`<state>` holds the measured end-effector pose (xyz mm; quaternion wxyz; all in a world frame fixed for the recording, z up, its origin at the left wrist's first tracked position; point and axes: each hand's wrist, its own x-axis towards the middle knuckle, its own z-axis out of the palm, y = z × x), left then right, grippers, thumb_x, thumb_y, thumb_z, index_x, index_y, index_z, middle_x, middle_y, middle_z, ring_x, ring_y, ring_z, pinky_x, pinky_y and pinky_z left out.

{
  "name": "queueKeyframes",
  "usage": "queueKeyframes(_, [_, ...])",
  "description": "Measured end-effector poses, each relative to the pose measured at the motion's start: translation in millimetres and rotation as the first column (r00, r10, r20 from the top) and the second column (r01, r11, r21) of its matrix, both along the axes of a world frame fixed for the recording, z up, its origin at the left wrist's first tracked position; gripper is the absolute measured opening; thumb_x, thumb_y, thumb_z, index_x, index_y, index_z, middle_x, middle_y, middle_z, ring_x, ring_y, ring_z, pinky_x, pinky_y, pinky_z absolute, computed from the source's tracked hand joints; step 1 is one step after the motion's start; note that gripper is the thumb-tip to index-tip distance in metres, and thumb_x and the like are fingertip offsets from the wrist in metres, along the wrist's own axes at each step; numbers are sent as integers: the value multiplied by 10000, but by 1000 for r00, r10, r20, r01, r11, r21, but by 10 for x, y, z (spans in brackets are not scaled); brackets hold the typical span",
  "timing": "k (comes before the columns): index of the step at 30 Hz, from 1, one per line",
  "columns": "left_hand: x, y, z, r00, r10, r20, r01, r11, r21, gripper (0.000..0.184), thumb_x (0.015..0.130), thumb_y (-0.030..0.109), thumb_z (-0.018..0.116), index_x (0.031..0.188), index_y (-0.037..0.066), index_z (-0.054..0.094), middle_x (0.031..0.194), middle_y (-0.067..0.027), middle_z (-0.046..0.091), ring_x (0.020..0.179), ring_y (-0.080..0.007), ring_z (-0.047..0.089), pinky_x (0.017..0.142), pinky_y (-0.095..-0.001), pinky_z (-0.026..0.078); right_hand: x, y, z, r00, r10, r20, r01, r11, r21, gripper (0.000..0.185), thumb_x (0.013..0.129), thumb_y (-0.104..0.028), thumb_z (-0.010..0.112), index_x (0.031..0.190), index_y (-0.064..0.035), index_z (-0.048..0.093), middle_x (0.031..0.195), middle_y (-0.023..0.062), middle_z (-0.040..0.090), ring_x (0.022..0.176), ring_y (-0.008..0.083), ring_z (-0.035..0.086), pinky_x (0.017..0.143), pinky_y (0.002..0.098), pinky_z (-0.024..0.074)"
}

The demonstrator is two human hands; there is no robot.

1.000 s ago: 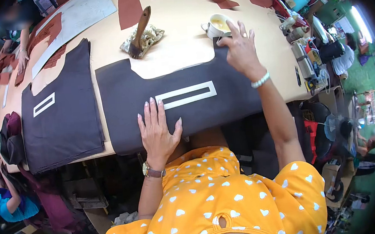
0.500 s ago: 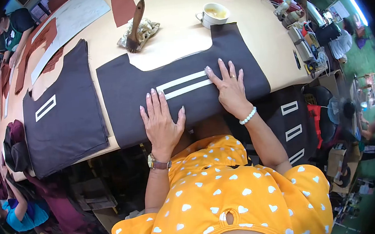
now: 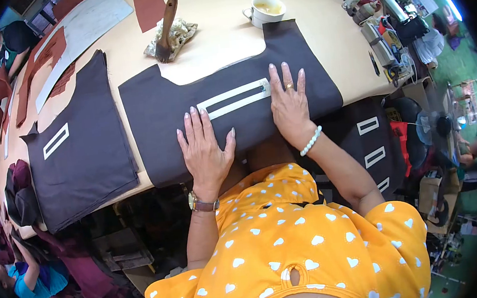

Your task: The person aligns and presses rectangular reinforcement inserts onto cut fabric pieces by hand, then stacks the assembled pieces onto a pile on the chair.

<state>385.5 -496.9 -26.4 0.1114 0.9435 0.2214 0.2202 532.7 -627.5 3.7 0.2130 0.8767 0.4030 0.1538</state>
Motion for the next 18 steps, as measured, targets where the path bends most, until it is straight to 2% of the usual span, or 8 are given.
queueKeyframes(2, [-48,53,9,1000,-6,-8,6,1000,-22,632,827,389,567,1289,-19,429,1365,-199,388,1281,-330,343,1039,-504,240,107,2,-15,1000,-11,1,11,999,-47,534,837,-211,488,1335,-40,401,1454,126,226,1344,357,180,1075,573,86])
queueKeyframes(4, [-149,156,19,997,58,-41,-59,998,-14,633,830,393,569,1294,-14,427,1371,-195,384,1288,-322,338,1047,-496,230,185,-23,-32,1000,-6,-15,5,998,-64,570,849,-214,477,1387,-94,330,1465,115,204,1350,358,163,1077,570,76])
queueKeyframes(7, [-332,372,31,981,181,-75,-180,984,9,591,848,367,559,1290,-6,438,1373,-183,387,1293,-313,334,1054,-476,228,170,-54,48,1000,-10,-9,9,984,-180,602,858,-213,464,1420,-148,258,1476,103,178,1354,360,148,1078,568,72])
queueKeyframes(10, [-478,567,-34,968,251,-6,-250,967,47,543,836,325,566,1252,-13,475,1338,-176,428,1260,-313,374,1034,-461,269,158,-75,51,1000,8,-7,-9,980,-201,599,863,-213,456,1422,-146,249,1480,101,168,1356,360,142,1081,563,66])
queueKeyframes(18, [-484,579,-67,960,277,31,-278,957,86,509,811,280,586,1231,5,502,1318,-153,459,1237,-310,406,1009,-455,308,-51,54,22,999,29,-38,-35,984,-173,584,872,-226,443,1417,-126,259,1473,102,195,1354,353,165,1087,553,64])
